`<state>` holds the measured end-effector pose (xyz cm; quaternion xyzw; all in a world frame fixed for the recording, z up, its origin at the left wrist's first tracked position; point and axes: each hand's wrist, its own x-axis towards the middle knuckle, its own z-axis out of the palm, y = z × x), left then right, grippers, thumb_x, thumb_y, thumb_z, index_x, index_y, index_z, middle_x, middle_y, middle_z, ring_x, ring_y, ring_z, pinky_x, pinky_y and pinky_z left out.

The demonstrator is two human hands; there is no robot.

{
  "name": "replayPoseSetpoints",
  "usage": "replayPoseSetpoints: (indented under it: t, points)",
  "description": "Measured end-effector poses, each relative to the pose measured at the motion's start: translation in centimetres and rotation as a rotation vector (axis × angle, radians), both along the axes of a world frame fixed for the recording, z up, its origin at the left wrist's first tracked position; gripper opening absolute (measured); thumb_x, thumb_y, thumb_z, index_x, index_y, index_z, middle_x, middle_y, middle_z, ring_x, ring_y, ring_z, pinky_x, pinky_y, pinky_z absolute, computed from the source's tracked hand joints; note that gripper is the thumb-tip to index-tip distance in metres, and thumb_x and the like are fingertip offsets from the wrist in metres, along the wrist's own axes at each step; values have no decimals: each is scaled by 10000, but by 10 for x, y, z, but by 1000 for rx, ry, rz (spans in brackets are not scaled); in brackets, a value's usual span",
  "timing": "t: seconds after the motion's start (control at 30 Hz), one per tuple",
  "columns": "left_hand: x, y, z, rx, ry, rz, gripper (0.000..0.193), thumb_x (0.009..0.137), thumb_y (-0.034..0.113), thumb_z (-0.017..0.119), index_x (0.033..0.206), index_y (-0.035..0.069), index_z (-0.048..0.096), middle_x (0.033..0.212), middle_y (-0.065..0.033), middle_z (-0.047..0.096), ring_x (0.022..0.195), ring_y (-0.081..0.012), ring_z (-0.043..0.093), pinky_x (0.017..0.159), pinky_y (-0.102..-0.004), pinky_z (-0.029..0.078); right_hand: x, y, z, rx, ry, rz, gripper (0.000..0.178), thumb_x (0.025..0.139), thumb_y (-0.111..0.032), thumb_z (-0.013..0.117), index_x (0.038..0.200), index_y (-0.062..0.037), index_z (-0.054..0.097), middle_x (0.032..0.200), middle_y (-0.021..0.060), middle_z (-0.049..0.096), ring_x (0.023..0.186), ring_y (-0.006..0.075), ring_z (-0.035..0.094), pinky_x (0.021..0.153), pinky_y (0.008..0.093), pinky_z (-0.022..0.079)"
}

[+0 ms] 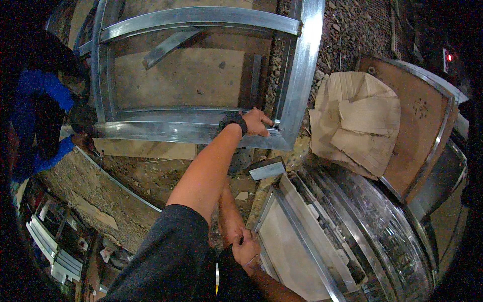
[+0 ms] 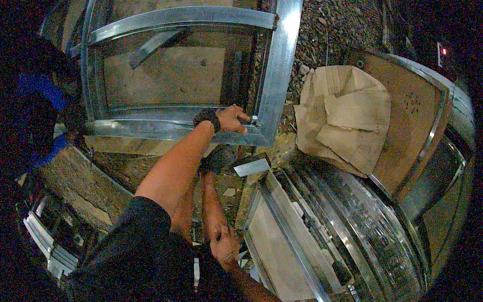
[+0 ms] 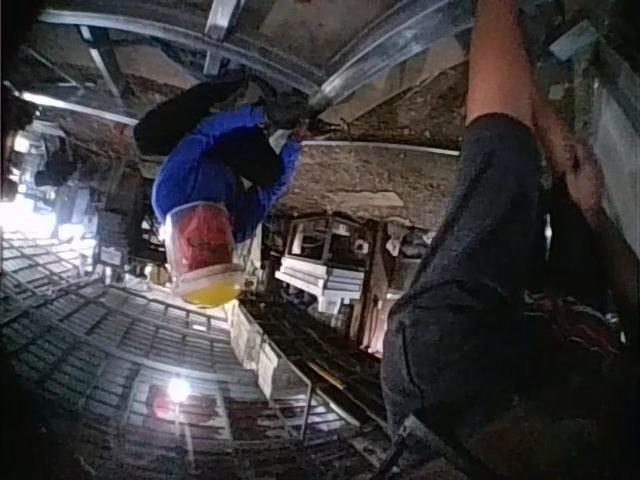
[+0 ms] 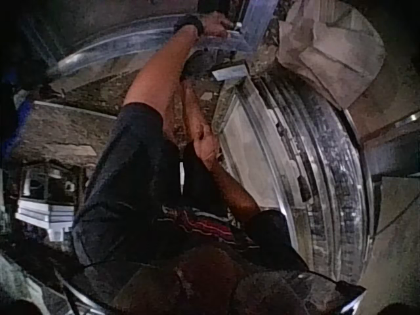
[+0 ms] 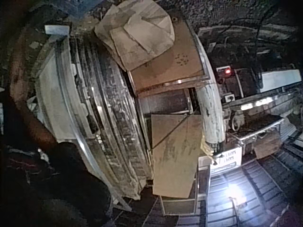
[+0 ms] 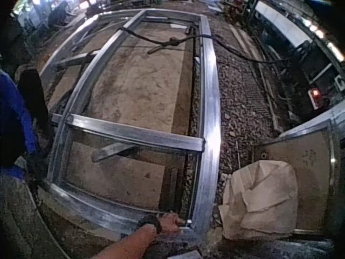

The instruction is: The person measures and marks metal profiles using a tape measure and marker, then fits small metal pieces into a larger metal frame structure. They also use a hammer to secure components.

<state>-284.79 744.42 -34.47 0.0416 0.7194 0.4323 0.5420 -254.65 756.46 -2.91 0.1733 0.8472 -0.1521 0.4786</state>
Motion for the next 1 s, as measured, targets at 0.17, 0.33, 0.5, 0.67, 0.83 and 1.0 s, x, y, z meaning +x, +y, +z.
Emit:
replayPoseSetpoints:
  t: [0.17, 0.33, 0.5, 0.67, 0.83, 1.0]
  points:
    - [6, 4, 0, 14, 47, 86, 660, 659, 404, 860, 1304, 300, 765, 1382, -84, 685, 1366, -370, 566, 1171, -791, 200, 6, 1, -2, -5, 48, -13, 337, 930, -252, 702, 1230, -98, 693, 1190, 230, 694, 1065, 468, 674, 912, 546, 557]
    - [7, 2, -16, -2, 14, 5, 675, 658, 433, 851, 1313, 301, 758, 1444, -65, 631, 1302, -351, 607, 1137, -827, 186, 7, 2, -2, -15, 14, -7, 348, 948, -280, 683, 1246, -101, 683, 1174, 244, 695, 1057, 474, 674, 911, 554, 553]
    - [13, 2, -19, 1, 120, 34, 675, 681, 484, 838, 1330, 322, 745, 1421, -47, 637, 1310, -334, 603, 1141, -815, 190, 7, 0, -1, 9, -41, -32, 357, 962, -303, 667, 1261, -108, 679, 1172, 261, 692, 1051, 486, 671, 916, 561, 547]
    - [3, 1, -4, -12, 58, -9, 666, 697, 501, 853, 1320, 290, 750, 1425, -96, 628, 1403, -343, 520, 1148, -708, 263, 3, 2, 3, -11, -39, -38, 380, 954, -301, 674, 1286, -115, 669, 1210, 276, 676, 1052, 492, 670, 915, 568, 543]
    - [2, 0, 8, 2, 172, 15, 627, 737, 459, 873, 1294, 192, 765, 1269, -155, 683, 1246, -347, 612, 1096, -462, 485, 0, -2, 8, 22, -102, -61, 376, 945, -287, 678, 1280, -116, 670, 1242, 267, 663, 1062, 486, 666, 903, 571, 548]
    - [5, -4, -13, 23, 73, 7, 629, 737, 482, 822, 1312, 234, 757, 1264, -161, 693, 1233, -376, 622, 1078, -485, 480, 19, 2, 1, -14, -22, -99, 356, 951, -284, 669, 1271, -128, 670, 1214, 247, 664, 1051, 483, 666, 890, 565, 557]
